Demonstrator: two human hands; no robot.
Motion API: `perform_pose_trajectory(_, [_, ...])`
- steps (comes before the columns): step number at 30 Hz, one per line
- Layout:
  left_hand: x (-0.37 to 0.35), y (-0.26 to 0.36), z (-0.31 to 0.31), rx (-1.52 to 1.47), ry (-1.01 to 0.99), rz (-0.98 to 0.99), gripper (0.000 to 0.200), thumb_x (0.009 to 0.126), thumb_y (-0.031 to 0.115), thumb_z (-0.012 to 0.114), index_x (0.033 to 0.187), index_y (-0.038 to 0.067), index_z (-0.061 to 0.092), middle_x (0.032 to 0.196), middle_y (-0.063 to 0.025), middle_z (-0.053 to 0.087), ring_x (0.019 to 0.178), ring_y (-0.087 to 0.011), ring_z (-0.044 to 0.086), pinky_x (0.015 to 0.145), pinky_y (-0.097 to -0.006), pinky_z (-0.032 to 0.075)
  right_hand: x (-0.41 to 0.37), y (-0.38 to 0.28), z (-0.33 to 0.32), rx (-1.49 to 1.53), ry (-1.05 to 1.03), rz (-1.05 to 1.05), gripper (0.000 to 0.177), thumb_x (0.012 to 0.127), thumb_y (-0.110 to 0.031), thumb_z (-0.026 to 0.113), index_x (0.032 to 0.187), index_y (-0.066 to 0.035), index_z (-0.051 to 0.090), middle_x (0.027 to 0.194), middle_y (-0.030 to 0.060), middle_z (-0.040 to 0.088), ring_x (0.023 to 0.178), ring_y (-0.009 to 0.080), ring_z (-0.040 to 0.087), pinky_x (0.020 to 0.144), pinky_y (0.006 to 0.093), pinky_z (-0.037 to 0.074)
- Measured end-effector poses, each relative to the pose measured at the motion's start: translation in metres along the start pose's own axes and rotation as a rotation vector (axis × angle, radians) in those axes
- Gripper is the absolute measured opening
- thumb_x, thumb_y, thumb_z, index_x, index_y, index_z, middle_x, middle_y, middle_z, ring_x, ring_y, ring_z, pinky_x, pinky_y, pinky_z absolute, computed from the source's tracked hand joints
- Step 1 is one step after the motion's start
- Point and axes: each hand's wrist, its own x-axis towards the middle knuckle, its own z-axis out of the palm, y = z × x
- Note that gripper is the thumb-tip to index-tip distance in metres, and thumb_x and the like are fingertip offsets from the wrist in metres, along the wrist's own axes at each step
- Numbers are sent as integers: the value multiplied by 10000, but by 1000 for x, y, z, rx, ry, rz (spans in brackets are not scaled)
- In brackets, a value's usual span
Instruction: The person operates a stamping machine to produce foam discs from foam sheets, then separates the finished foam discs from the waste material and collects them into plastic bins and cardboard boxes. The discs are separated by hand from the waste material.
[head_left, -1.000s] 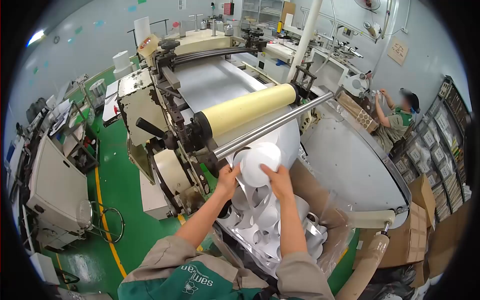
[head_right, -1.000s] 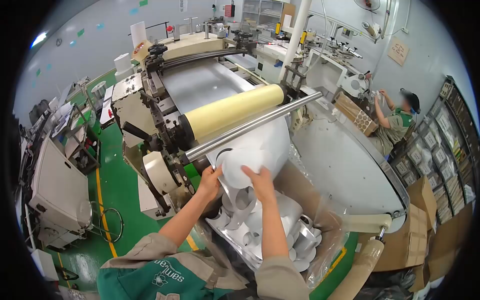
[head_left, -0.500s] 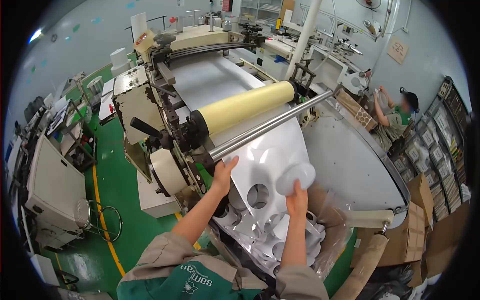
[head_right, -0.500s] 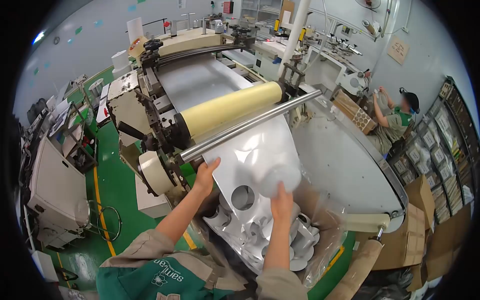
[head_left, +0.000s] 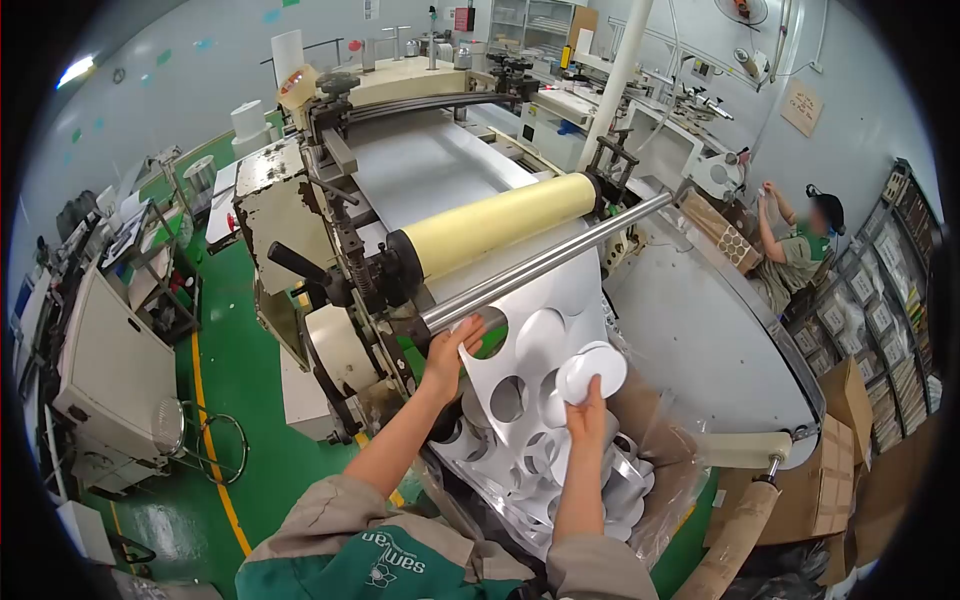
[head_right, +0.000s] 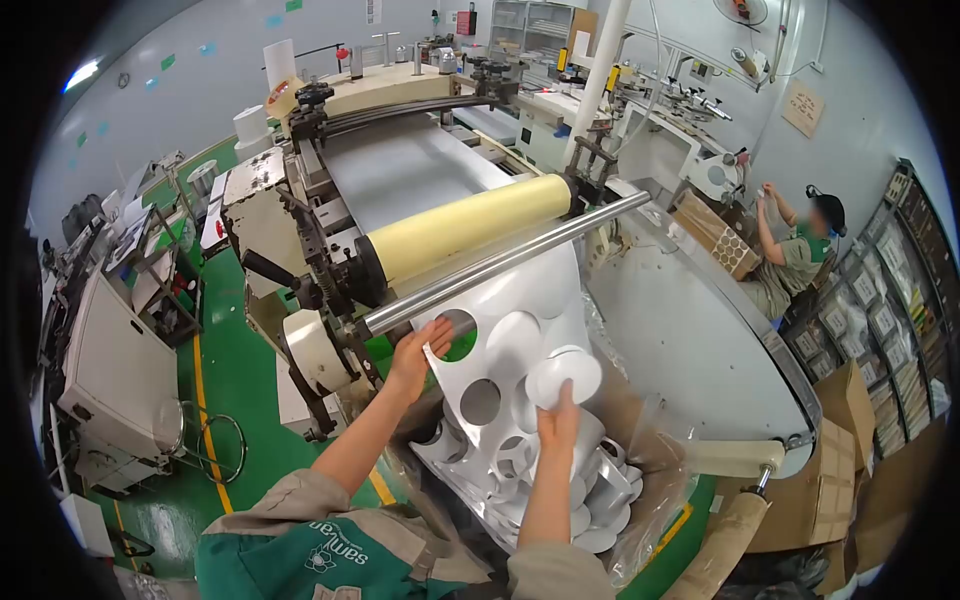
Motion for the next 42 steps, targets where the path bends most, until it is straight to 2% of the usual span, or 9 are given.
perform_pose_trajectory(7, [19,-13,-4,-168,-13,104,336,867,158,519,1154,-15,495,1141,-73,536,1028,-165,497,895,-293,369,3,-4,108,-661,-398,-85,423,816,-67,597,1190,23,420,1123,101,534,1031,194,525,882,327,431])
perform_pose_trajectory(9, [0,-20,-1,-131,-26,-16,285,882,208,519,1070,-5,529,1068,-84,582,975,-174,558,851,-315,435,20,16,114,-841,-451,-66,394,787,-122,648,1106,45,489,977,83,587,846,145,573,714,261,472])
perform_pose_trajectory(12, [-14,-31,-4,-127,-61,-41,266,882,233,521,1020,8,552,1027,-76,598,927,-156,565,813,-295,444,17,28,109,-1025,-386,107,354,728,-232,719,942,15,583,734,-1,567,562,46,446,457,208,317])
perform_pose_trajectory(15, [-21,-13,1,-89,-91,-105,351,884,256,518,1059,-48,538,1035,-112,596,976,-169,561,824,-286,446,15,33,69,-512,-338,71,402,841,-188,584,1152,38,467,1105,127,537,1017,214,525,879,357,418])
perform_pose_trajectory(18, [-12,5,11,-154,-33,-31,427,906,226,460,1198,-83,419,1272,-194,420,1172,-238,441,942,-302,389,21,16,36,119,28,115,417,876,-239,531,1237,-69,408,1243,90,451,1165,257,411,989,471,321])
perform_pose_trajectory(21, [2,11,1,-184,-105,-7,486,893,218,483,1247,-77,328,1282,-192,409,1190,-260,416,983,-360,347,17,-11,26,225,-26,-28,381,855,-188,566,1201,-78,451,1191,74,513,1094,229,492,925,404,406])
perform_pose_trajectory(29, [8,9,-1,-204,-56,-23,358,896,154,439,1225,16,408,1223,-91,481,1129,-226,460,951,-362,369,7,-11,104,-725,-313,-125,520,767,-59,625,1225,38,398,1156,128,504,1067,204,481,906,307,378])
perform_pose_trajectory(37, [-11,-7,-1,-172,-203,-142,303,883,246,510,1095,32,542,1078,-53,585,993,-169,547,868,-313,413,35,27,117,-1088,-496,57,420,792,-116,633,1153,23,470,1035,94,582,915,171,569,802,292,457])
perform_pose_trajectory(42, [-19,-6,-3,-73,-135,-184,343,883,275,510,1111,19,523,1093,-67,577,1006,-140,536,855,-284,419,30,30,76,-569,-348,111,382,834,-115,578,1158,41,449,1090,98,542,977,193,535,847,332,431])
